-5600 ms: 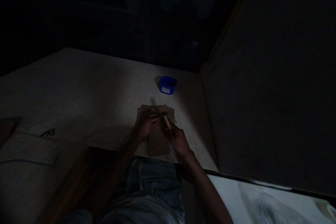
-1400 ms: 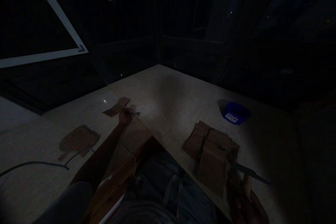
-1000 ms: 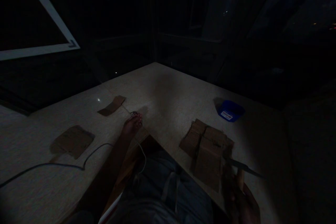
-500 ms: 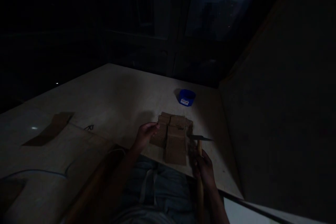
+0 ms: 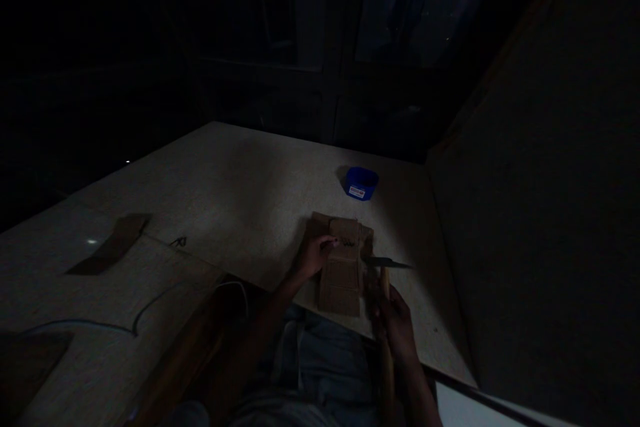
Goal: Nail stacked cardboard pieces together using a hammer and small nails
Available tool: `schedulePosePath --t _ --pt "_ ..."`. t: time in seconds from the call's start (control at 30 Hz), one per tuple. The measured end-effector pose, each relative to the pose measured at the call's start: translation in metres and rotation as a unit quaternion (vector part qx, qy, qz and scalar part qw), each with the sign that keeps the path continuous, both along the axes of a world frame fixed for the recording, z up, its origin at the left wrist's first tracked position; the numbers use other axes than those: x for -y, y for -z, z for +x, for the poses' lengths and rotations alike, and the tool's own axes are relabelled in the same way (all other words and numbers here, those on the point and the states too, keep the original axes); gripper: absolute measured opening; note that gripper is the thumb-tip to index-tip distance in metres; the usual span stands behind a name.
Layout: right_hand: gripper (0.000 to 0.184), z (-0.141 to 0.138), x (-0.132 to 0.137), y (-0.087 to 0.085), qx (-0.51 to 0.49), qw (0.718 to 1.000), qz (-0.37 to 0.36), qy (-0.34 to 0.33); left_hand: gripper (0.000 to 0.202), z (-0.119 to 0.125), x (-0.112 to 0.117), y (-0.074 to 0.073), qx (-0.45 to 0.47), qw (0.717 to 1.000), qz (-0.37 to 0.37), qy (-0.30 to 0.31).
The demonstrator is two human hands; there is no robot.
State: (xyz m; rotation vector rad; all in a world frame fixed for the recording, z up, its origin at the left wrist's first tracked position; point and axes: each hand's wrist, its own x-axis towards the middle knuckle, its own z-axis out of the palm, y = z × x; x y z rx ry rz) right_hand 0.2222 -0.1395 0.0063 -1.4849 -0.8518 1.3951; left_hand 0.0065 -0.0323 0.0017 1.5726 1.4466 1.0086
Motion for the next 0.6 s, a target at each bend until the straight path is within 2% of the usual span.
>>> schedulePosePath --t 0.17,0.33,0.47,0.6 --pt "0.048 0.0 0.001 -0.003 0.014 1.0 -0.009 0.003 0.025 0.003 -0.005 -0.003 -0.048 0.998 0.009 0.032" --pt "0.054 -0.003 0.002 -0.011 0.017 1.0 -0.007 0.019 0.026 0.003 -0.009 0.004 -0.063 0.997 0.007 0.044" --pt "0.047 -0.002 0.001 -0.006 0.019 1.0 -0.007 0.005 0.026 0.005 -0.01 0.01 -0.055 0.998 0.007 0.041" --pt "0.051 -0.001 0.001 -0.003 0.004 1.0 0.002 -0.001 0.025 0.006 -0.01 0.013 -0.044 0.998 0.024 0.045"
